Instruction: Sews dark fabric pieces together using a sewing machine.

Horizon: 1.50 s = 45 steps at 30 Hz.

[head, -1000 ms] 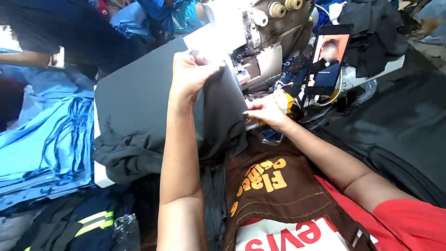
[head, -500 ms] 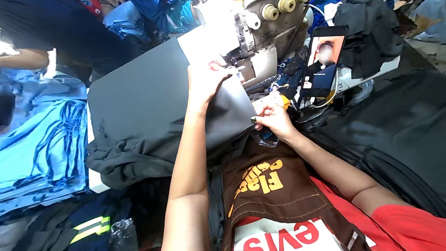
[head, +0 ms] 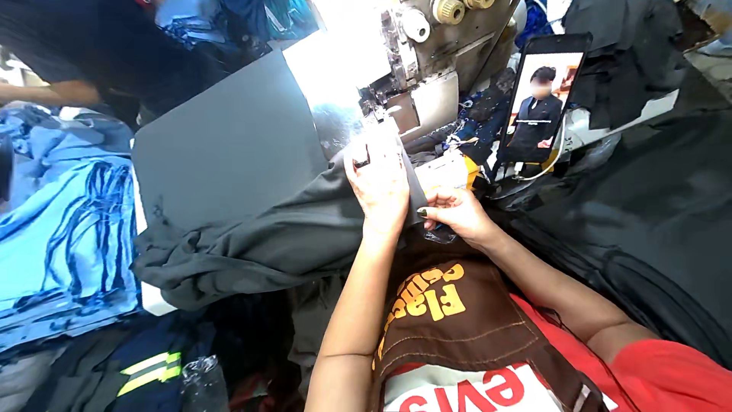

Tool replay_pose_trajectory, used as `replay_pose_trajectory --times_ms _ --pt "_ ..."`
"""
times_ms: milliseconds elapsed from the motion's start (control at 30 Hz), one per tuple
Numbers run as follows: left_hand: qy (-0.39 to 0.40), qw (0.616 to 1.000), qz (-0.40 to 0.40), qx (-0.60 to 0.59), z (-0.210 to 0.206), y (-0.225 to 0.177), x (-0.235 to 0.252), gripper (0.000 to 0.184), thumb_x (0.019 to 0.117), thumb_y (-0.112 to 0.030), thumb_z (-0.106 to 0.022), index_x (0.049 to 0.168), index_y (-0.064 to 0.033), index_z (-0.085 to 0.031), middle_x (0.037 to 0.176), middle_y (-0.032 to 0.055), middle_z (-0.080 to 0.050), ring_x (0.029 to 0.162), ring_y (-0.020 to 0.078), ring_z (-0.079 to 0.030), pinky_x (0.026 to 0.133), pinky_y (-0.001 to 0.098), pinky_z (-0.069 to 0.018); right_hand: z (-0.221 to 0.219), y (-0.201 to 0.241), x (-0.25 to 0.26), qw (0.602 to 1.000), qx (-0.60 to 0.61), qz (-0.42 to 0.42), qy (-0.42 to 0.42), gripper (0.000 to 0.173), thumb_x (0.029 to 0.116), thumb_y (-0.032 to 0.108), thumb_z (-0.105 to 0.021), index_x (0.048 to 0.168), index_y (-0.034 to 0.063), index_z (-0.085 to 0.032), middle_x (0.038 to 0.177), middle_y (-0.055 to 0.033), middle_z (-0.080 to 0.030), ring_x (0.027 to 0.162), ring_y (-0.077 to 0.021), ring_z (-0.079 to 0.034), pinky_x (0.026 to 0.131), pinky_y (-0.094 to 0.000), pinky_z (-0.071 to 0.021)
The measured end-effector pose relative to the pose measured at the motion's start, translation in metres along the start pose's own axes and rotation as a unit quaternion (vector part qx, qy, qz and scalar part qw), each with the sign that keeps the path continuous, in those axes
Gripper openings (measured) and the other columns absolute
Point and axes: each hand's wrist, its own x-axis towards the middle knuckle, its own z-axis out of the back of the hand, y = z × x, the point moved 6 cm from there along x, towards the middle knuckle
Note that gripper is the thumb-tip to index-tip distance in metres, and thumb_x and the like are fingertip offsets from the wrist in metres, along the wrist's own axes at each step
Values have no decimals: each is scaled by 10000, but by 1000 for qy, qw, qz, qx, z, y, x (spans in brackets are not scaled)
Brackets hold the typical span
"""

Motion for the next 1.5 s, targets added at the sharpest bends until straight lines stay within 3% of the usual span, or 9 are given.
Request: replay_pose_trajectory --times_ms 67,200,400,633,933,1167,1300,1400,1500 --pt "16 1000 8 -5 -1 1 4 418 1093 -202 -412 1480 -97 -531 1528 152 -512 1432 356 -445 1188 599 -246 0 5 2 1000 3 15 -2 129 896 -88 -671 1012 -33 -688 775 -64 -716 649 -109 -691 656 -263 -617" --pt "-58 996 -8 -60 4 9 7 316 1067 -164 -497 1263 -8 -690 1332 184 -664 1308 364 -577 1145 559 -360 0 18 2 999 3 37 -29 196 891 -105 -675 1072 -30 -676 800 -64 -702 648 -118 -684 649 -270 -623" --pt "24 992 -13 -122 3 43 45 398 1076 -180 -406 1367 -52 -646 1423 150 -609 1358 304 -532 1149 456 -372 -9 41 24 988 -63 139 -34 483 891 -84 -689 1327 61 -540 842 -78 -665 646 -145 -672 585 -290 -616" --pt "153 980 74 -103 -18 81 117 455 1064 -296 -475 1385 18 -554 1311 241 -641 1262 375 -603 1081 546 -442 -19 67 83 940 -213 256 -80 216 978 29 -620 1165 14 -728 951 -72 -737 723 -76 -682 666 -244 -599" --pt "135 977 147 -75 -32 116 174 459 1067 -221 -437 1500 -74 -469 1334 253 -632 1263 429 -604 1051 616 -460 -27 68 85 885 -287 340 -138 204 986 16 -612 1132 2 -753 1034 -112 -757 833 -118 -718 802 -283 -610" --pt "-118 960 245 -72 19 182 128 380 1003 -178 -523 1346 -33 -601 1235 187 -694 1175 353 -654 1013 536 -488 -57 87 75 812 -398 414 -100 162 964 42 -645 1039 48 -788 987 -118 -769 949 -232 -745 861 -402 -606" --pt "-308 916 199 -161 91 181 73 386 1014 -147 -572 1335 66 -558 1236 168 -664 1128 188 -644 972 300 -507 -85 110 99 834 -390 385 -61 310 991 120 -635 1282 42 -704 1240 -158 -709 1166 -282 -675 997 -443 -545" --pt "-372 877 127 -276 129 165 49 387 1043 -108 -570 1333 122 -458 1235 150 -612 1080 147 -638 924 275 -540 -103 122 111 864 -403 302 33 528 1003 207 -635 1484 19 -526 1403 -199 -603 1270 -317 -594 1064 -469 -471" --pt "-373 860 136 -322 142 136 35 337 1036 -75 -580 1303 97 -467 1135 102 -617 910 112 -640 772 276 -563 -98 113 97 867 -393 290 97 442 995 188 -654 1395 9 -595 1324 -184 -650 1213 -300 -632 1033 -469 -504"
